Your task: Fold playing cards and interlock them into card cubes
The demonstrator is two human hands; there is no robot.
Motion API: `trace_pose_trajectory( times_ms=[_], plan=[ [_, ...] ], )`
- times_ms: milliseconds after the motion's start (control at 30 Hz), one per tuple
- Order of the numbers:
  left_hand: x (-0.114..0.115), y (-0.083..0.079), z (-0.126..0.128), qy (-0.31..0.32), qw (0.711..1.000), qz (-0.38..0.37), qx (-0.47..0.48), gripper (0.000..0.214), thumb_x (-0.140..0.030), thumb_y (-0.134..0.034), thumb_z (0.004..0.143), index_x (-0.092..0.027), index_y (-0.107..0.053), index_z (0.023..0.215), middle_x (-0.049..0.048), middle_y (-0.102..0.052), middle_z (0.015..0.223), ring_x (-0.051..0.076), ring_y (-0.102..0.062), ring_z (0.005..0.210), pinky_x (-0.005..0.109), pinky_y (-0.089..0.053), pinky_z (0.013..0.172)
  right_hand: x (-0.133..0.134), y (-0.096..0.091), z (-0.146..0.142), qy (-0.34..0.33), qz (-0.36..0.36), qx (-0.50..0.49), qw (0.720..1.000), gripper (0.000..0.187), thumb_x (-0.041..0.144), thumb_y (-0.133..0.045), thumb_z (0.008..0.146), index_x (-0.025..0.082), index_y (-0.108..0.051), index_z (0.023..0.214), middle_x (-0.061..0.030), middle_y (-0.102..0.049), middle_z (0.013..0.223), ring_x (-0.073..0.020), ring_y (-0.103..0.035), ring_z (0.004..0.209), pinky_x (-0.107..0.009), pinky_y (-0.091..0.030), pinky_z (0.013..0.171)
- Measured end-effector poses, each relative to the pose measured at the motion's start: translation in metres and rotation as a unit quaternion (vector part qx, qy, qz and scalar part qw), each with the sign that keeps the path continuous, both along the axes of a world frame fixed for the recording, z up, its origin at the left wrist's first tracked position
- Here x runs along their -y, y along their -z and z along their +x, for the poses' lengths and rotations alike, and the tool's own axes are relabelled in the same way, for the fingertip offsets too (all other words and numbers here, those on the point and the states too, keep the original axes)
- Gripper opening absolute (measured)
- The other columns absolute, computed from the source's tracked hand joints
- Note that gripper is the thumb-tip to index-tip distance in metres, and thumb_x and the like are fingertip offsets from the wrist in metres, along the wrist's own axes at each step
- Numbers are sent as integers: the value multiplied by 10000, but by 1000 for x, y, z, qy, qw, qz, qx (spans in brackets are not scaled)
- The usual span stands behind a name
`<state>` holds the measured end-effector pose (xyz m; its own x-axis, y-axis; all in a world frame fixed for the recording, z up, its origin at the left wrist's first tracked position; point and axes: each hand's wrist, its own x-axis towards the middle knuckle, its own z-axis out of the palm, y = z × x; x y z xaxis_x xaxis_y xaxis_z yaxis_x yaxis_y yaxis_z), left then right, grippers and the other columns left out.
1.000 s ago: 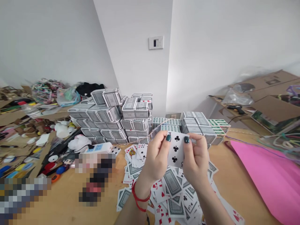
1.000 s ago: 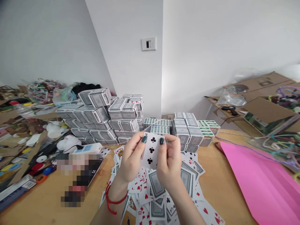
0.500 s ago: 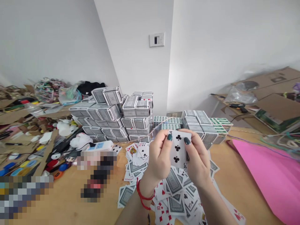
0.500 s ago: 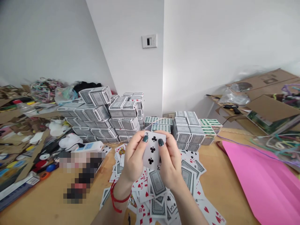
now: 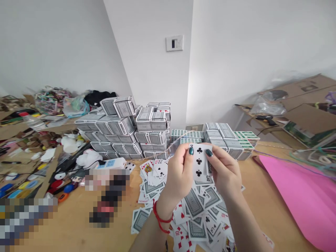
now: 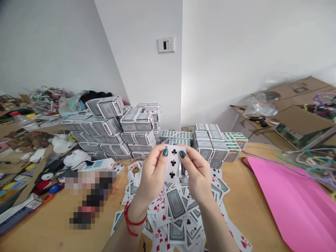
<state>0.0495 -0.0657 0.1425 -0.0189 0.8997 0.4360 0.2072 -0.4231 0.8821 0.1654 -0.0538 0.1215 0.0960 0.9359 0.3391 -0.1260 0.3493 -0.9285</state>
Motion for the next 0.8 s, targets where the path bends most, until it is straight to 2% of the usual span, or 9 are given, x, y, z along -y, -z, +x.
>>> trace_pose_trajectory(
  times_ms=[100,167,300,400,500,567,633,700,800],
  plan=[
    [-4,7,-1,-34,998,4,-44,200,-323,-347,897,-205,-509,905,-38,-454,564,114,-443,512,238,-336,496,2,-2,-7,51,14,41,998,244,384,-517,815,214,-614,960,-35,-605,810,-167,-549,685,-263,-443,572],
    [-7,11,-4,-60,996,17,-67,188,-324,-350,894,-205,-490,852,-59,-395,524,101,-391,453,236,-297,466,5,-5,-12,67,3,58,996,232,392,-507,824,205,-596,928,-18,-575,730,-142,-515,606,-236,-420,509],
    [-12,13,-9,-86,992,24,-89,190,-317,-361,888,-201,-483,802,-56,-408,537,98,-398,472,232,-295,484,4,-5,-17,4,-45,11,999,214,416,-488,837,205,-518,861,58,-432,534,-80,-340,402,-187,-295,364],
    [-14,10,-12,-64,994,14,-87,192,-330,-383,880,-201,-511,818,-42,-432,569,106,-407,514,231,-309,507,-1,1,-14,-20,-26,-15,999,217,409,-510,829,201,-485,773,67,-404,532,-68,-330,416,-179,-290,385],
    [-15,7,-13,-16,998,-8,-60,206,-349,-393,875,-195,-525,840,-26,-448,617,111,-399,543,229,-323,516,-6,8,-10,18,6,4,1000,224,406,-529,818,201,-468,752,57,-442,556,-73,-360,444,-185,-298,407],
    [-16,5,-15,22,998,-30,-42,240,-358,-383,876,-188,-512,767,-20,-439,632,111,-396,563,225,-335,523,-8,10,-8,42,11,31,999,231,412,-526,817,202,-463,743,50,-461,561,-82,-374,455,-194,-303,416],
    [-18,6,-19,47,997,-47,-38,280,-353,-381,876,-184,-471,672,-23,-415,627,110,-394,577,222,-342,538,-9,9,-7,33,-2,49,998,238,422,-522,813,203,-464,742,45,-473,563,-88,-379,456,-201,-310,419],
    [-21,8,-22,51,996,-53,-50,281,-333,-397,870,-182,-455,640,-27,-409,625,110,-396,584,222,-345,551,-9,7,-6,4,-23,51,998,240,427,-526,806,201,-473,744,44,-477,562,-90,-383,455,-203,-316,418],
    [-23,13,-25,23,996,-49,-77,207,-298,-417,859,-182,-521,724,-19,-461,643,117,-421,593,227,-353,559,-9,3,-4,-23,-42,33,998,228,413,-533,801,195,-487,752,47,-468,563,-84,-383,457,-195,-312,417]
  ],
)
